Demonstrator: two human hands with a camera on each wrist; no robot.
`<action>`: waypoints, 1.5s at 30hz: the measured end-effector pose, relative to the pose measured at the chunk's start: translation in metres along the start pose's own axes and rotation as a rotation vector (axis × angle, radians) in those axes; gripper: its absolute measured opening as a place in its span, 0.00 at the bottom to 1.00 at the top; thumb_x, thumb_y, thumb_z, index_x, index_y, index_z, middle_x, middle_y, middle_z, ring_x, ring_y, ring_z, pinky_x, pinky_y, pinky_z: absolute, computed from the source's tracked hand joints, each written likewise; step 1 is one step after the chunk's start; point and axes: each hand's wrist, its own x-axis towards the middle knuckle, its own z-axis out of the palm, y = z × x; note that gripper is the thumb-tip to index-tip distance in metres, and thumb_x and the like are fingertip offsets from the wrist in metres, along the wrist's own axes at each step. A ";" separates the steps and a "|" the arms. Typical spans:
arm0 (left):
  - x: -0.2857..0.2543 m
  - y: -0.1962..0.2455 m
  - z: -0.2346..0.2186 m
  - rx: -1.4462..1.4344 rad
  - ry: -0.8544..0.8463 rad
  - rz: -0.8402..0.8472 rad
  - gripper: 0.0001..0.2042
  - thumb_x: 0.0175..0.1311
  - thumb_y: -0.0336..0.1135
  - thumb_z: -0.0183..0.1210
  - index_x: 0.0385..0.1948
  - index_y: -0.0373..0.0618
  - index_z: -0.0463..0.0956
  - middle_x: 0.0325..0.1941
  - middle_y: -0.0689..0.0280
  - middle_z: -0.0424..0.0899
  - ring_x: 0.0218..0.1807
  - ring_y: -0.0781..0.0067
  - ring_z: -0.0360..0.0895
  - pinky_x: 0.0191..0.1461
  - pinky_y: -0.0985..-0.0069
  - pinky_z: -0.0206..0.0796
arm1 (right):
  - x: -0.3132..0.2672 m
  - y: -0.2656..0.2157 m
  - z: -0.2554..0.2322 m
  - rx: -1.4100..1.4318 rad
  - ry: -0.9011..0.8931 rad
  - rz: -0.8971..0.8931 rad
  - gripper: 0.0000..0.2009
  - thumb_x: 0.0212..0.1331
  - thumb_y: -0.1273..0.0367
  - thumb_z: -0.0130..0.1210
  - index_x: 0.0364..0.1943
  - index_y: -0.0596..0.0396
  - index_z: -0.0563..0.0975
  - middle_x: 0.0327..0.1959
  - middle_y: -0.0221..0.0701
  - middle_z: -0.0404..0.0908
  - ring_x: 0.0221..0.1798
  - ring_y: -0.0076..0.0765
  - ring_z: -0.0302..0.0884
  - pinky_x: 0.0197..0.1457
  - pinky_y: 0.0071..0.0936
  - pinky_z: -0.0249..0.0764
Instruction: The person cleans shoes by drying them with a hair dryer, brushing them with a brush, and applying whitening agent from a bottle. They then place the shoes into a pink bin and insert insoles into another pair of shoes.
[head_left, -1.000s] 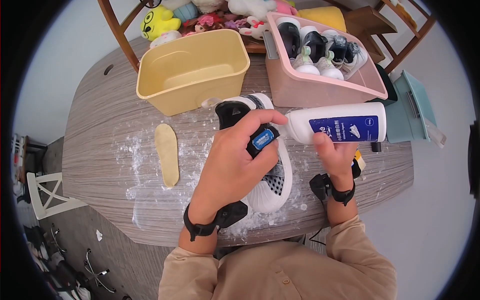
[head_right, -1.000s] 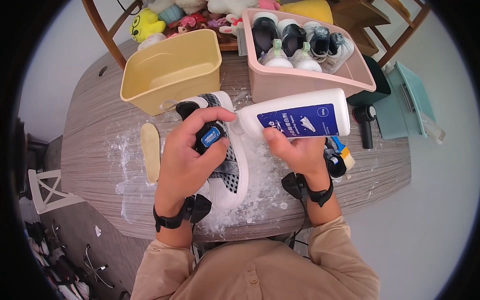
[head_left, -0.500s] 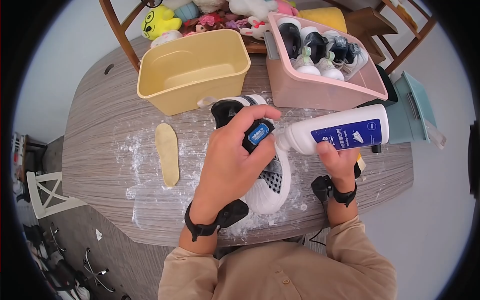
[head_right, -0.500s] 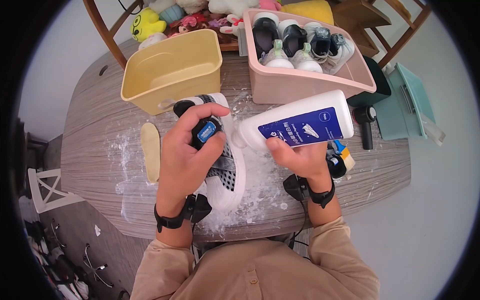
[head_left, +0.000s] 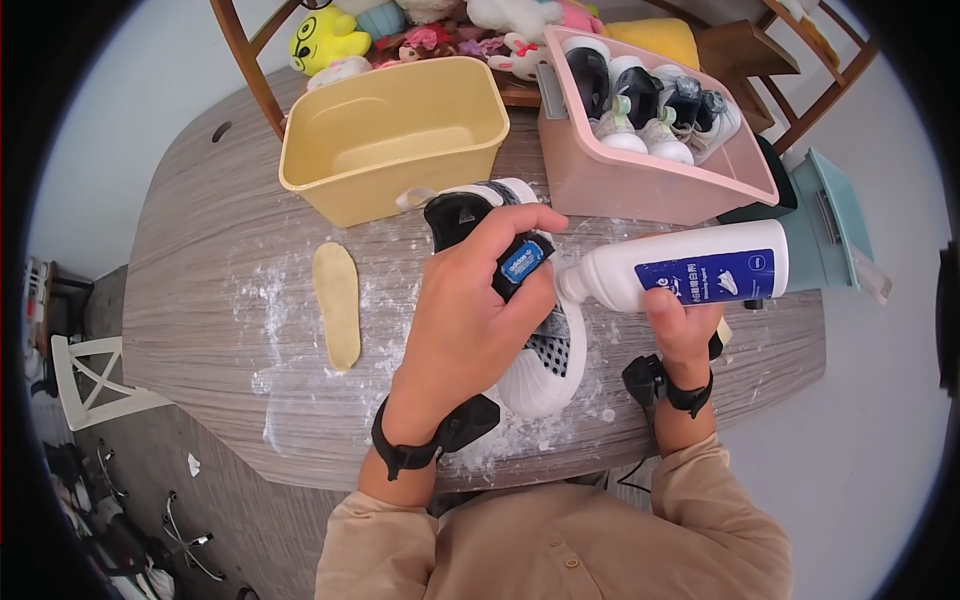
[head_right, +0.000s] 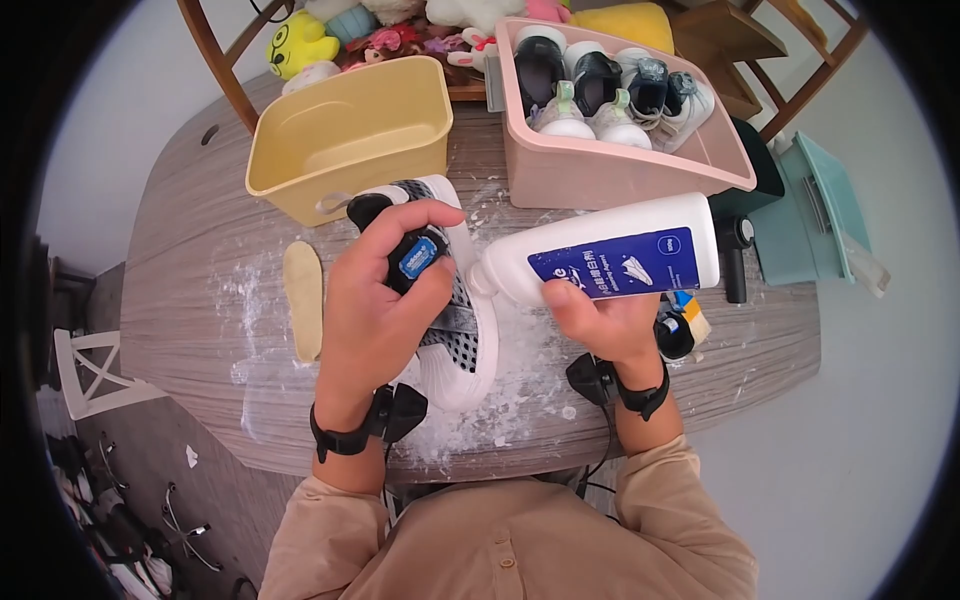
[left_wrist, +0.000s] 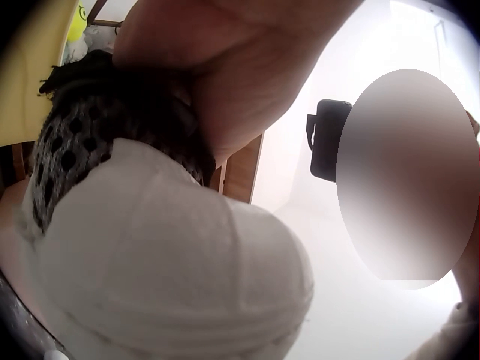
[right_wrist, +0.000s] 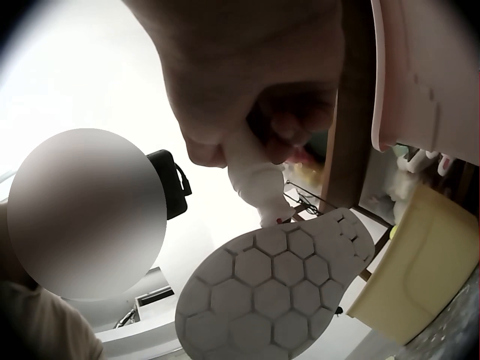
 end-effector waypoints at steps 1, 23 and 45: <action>0.000 0.000 0.000 -0.011 0.002 -0.014 0.14 0.56 0.20 0.54 0.46 0.41 0.75 0.33 0.75 0.73 0.32 0.90 0.66 0.36 0.89 0.60 | -0.002 0.001 -0.004 -0.040 -0.021 0.035 0.27 0.50 0.57 0.66 0.48 0.63 0.72 0.41 0.35 0.79 0.41 0.29 0.77 0.45 0.25 0.74; 0.005 -0.006 -0.004 -0.064 0.248 -0.005 0.14 0.58 0.23 0.54 0.47 0.39 0.74 0.31 0.71 0.72 0.30 0.87 0.65 0.33 0.87 0.60 | 0.018 -0.031 -0.005 -0.321 -0.369 -0.325 0.17 0.39 0.57 0.66 0.30 0.53 0.81 0.26 0.29 0.81 0.22 0.37 0.76 0.28 0.30 0.71; 0.013 -0.013 -0.019 -0.350 0.178 -0.100 0.21 0.57 0.23 0.61 0.54 0.38 0.69 0.38 0.71 0.73 0.37 0.86 0.70 0.41 0.86 0.65 | 0.017 -0.032 -0.009 -0.284 -0.236 -0.442 0.19 0.42 0.54 0.64 0.30 0.57 0.81 0.23 0.32 0.80 0.20 0.37 0.76 0.25 0.28 0.71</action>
